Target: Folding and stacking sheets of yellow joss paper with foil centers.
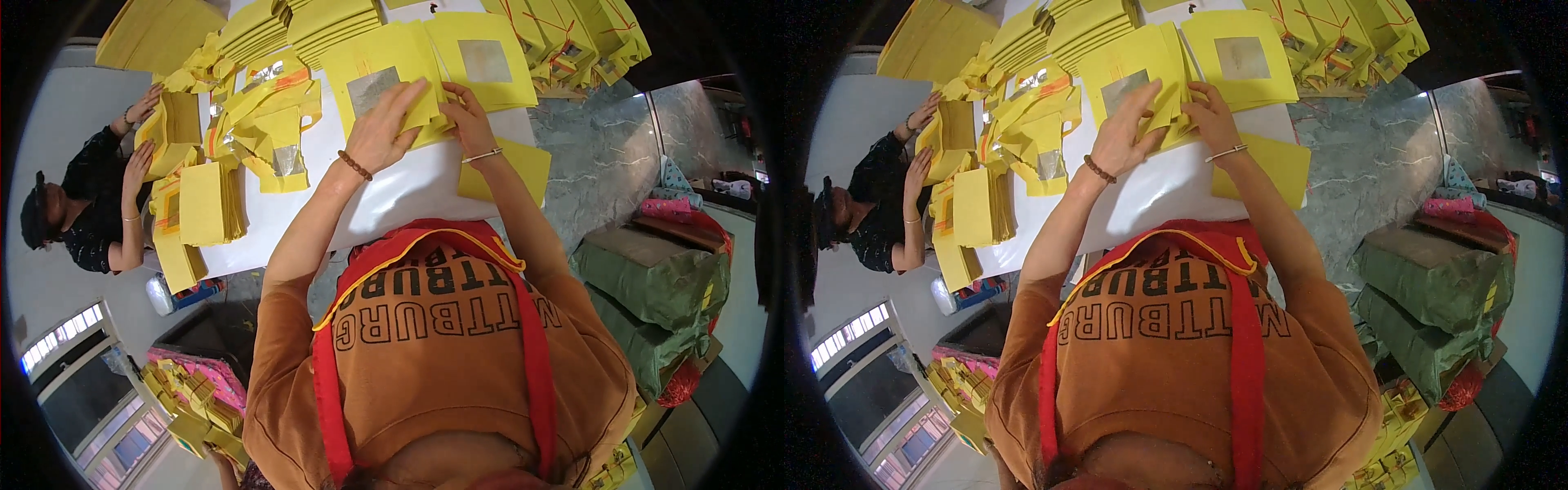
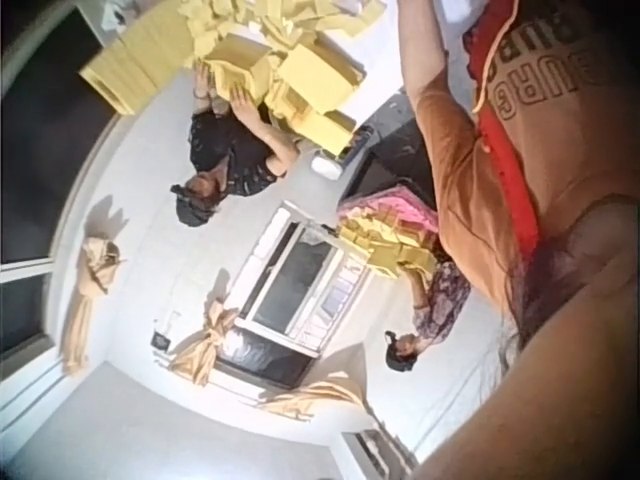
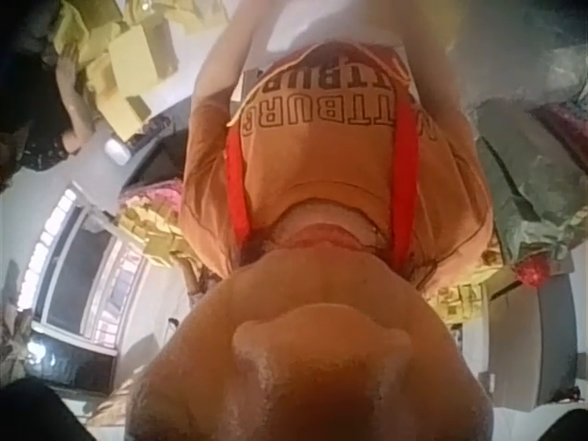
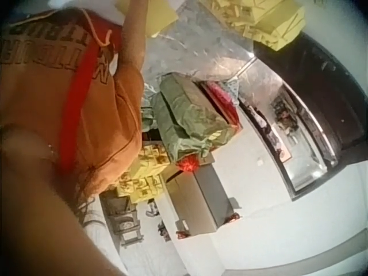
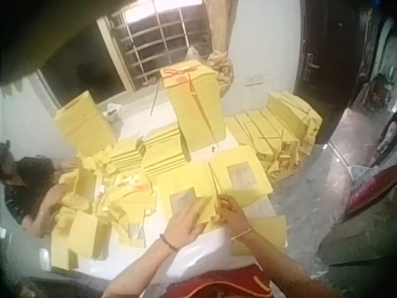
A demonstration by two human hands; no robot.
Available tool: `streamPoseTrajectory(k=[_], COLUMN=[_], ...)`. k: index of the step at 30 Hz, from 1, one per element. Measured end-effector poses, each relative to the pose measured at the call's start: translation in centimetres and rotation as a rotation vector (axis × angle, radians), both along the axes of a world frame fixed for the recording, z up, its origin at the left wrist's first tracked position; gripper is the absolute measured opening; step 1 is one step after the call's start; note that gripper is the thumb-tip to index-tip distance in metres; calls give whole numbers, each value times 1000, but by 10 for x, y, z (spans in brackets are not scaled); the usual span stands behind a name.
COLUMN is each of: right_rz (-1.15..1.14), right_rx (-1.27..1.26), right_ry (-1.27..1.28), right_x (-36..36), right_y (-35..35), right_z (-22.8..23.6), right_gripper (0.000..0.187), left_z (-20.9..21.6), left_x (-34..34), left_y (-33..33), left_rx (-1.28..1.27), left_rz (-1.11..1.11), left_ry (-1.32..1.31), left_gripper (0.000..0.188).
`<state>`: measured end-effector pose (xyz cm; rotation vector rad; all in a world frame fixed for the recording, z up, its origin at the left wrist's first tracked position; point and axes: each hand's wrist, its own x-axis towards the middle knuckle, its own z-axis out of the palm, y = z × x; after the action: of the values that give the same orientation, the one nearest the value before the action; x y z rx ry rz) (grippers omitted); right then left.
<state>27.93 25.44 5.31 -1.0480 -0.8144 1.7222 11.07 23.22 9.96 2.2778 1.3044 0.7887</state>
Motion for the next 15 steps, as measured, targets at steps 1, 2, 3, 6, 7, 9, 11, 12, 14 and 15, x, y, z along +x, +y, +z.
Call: streamPoseTrajectory(k=[1,2,3,6,7,9,11,12,14,15], right_rz=[4,-15,-32,13,13,112,84,58,52,42], right_rx=[1,-23,-45,-2,-2,108,158,206,114,18], right_ry=[2,62,122,156,157,4,-6,-17,33,82], right_x=[0,1,0,-5,-7,-13,-21,-23,-21,-19], right_y=[0,0,0,-2,-2,-1,-2,-3,-2,-1], right_z=[0,0,1,-2,-4,-4,3,6,5,5], right_gripper=[37,38,39,40,40,38,37,37,35,33], left_z=[1,-4,-9,-13,-10,-10,-10,-13,-25,-27], left_x=[2,2,2,0,1,3,4,3,-2,-4], left_y=[0,2,6,24,31,38,42,43,46,48], left_rx=[-135,-134,-259,-531,-683,-676,-690,-688,-597,-598], left_rz=[43,47,112,260,340,373,365,367,336,336], left_ry=[-122,-120,-301,-576,-669,-634,-517,-517,-489,-489], left_gripper=[68,68,73,85,90,93,93,93,92,92])
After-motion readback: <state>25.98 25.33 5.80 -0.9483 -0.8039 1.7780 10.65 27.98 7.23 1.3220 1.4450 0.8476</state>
